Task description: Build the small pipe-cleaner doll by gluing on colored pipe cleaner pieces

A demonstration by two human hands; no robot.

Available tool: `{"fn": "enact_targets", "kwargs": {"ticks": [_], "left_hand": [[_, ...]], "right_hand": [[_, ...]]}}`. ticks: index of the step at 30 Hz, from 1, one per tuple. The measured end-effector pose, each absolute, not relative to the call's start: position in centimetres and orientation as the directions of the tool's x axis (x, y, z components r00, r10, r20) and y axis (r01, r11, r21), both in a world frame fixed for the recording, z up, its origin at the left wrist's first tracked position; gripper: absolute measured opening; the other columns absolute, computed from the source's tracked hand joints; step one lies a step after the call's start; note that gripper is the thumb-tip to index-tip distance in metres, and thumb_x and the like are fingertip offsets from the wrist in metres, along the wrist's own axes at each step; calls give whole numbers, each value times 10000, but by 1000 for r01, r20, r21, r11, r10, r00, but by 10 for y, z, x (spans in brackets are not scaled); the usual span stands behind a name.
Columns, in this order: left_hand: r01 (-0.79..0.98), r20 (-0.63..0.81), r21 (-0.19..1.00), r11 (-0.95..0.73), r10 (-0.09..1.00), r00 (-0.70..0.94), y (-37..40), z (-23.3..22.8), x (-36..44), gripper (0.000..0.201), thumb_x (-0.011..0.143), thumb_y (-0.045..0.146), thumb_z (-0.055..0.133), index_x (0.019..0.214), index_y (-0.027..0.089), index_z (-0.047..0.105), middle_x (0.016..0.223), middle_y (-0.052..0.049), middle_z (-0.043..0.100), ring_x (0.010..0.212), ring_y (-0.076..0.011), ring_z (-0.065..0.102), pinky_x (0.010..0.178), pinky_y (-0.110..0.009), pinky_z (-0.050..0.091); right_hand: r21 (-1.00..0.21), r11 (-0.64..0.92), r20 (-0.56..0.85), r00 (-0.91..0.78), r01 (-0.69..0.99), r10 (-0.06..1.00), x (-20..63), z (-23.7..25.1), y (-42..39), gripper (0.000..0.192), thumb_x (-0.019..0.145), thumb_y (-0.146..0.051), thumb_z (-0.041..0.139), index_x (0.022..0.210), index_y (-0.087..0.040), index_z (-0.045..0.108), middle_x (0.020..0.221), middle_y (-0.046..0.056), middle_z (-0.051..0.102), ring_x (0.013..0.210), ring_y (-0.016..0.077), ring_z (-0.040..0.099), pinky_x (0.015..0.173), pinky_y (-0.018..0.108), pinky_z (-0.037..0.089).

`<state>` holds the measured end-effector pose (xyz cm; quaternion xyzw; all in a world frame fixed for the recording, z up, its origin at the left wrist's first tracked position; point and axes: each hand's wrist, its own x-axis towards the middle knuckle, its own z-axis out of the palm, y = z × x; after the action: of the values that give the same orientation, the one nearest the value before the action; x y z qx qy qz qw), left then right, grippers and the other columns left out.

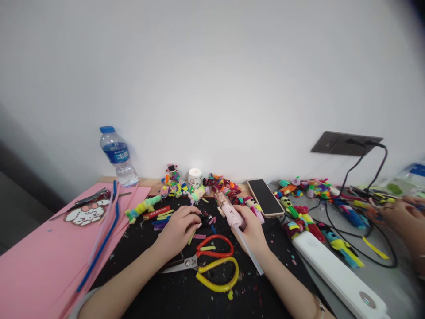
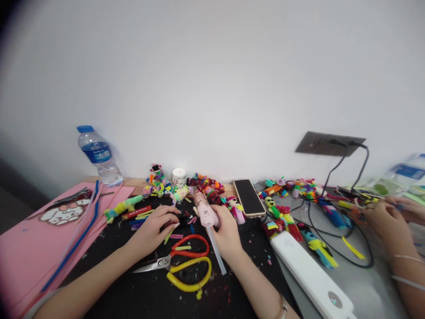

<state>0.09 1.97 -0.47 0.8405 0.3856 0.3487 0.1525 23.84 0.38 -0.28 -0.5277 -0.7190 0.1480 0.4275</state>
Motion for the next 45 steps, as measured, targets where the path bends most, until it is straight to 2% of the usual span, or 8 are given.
{"fn": "enact_targets", "kwargs": {"ticks": [7, 13, 18, 29, 32, 37, 45], "left_hand": [[566, 475, 499, -657, 753, 455, 18, -3, 1, 165, 896, 151, 497, 827, 185, 642, 1038, -87, 610, 1002, -223, 554, 887, -389, 462], [561, 433, 455, -691, 723, 539, 21, -9, 0, 152, 858, 103, 546, 894, 196, 661, 1125, -91, 593, 1090, -250, 514, 937, -432, 435], [547, 402, 494, -675, 736, 544, 20, -11, 0, 148, 827, 66, 550, 829, 196, 622, 1125, -76, 595, 1082, -234, 521, 955, -431, 425], [524, 412, 526, -670, 740, 532, 19, -5, 1, 155, 860, 64, 509, 875, 199, 584, 1094, -62, 602, 1057, -207, 526, 972, -400, 398], [486, 414, 520, -702, 705, 576, 14, 1, 3, 123, 895, 131, 511, 934, 203, 602, 1122, -65, 595, 1092, -203, 508, 998, -393, 384], [421, 347, 495, -761, 616, 707, 5, 7, 5, 78, 840, 161, 615, 840, 223, 664, 1207, -44, 572, 1209, -233, 429, 1047, -396, 352], [398, 282, 578, -713, 632, 722, 5, 6, 6, 150, 871, 110, 541, 822, 214, 637, 1259, -35, 549, 1234, -218, 408, 1057, -385, 334]], "right_hand": [[-655, 405, 467, -79, 639, 881, 239, -4, 4, 252, 781, -233, 566, 1028, -202, 607, 971, 71, 654, 858, 220, 619, 746, 336, 512], [-654, 397, 461, -77, 643, 884, 238, -1, 3, 260, 773, -216, 567, 1029, -199, 607, 976, 68, 655, 868, 219, 619, 761, 335, 508], [-652, 404, 465, -83, 641, 882, 237, -1, 3, 250, 773, -215, 569, 1020, -198, 610, 959, 65, 660, 850, 216, 622, 743, 328, 512], [-667, 399, 460, -74, 629, 885, 238, -5, 4, 241, 784, -232, 571, 1021, -200, 602, 968, 67, 651, 851, 219, 624, 741, 330, 516], [-666, 391, 455, -70, 635, 888, 238, -3, 4, 248, 775, -222, 568, 1019, -199, 606, 969, 66, 652, 852, 220, 622, 743, 331, 511], [-669, 391, 445, -80, 632, 892, 237, 0, 3, 261, 769, -211, 568, 1026, -199, 607, 969, 64, 650, 868, 222, 615, 765, 338, 502], [-677, 389, 440, -80, 625, 895, 237, -1, 2, 238, 783, -220, 564, 1015, -187, 606, 955, 63, 647, 844, 212, 613, 746, 326, 496]]}}
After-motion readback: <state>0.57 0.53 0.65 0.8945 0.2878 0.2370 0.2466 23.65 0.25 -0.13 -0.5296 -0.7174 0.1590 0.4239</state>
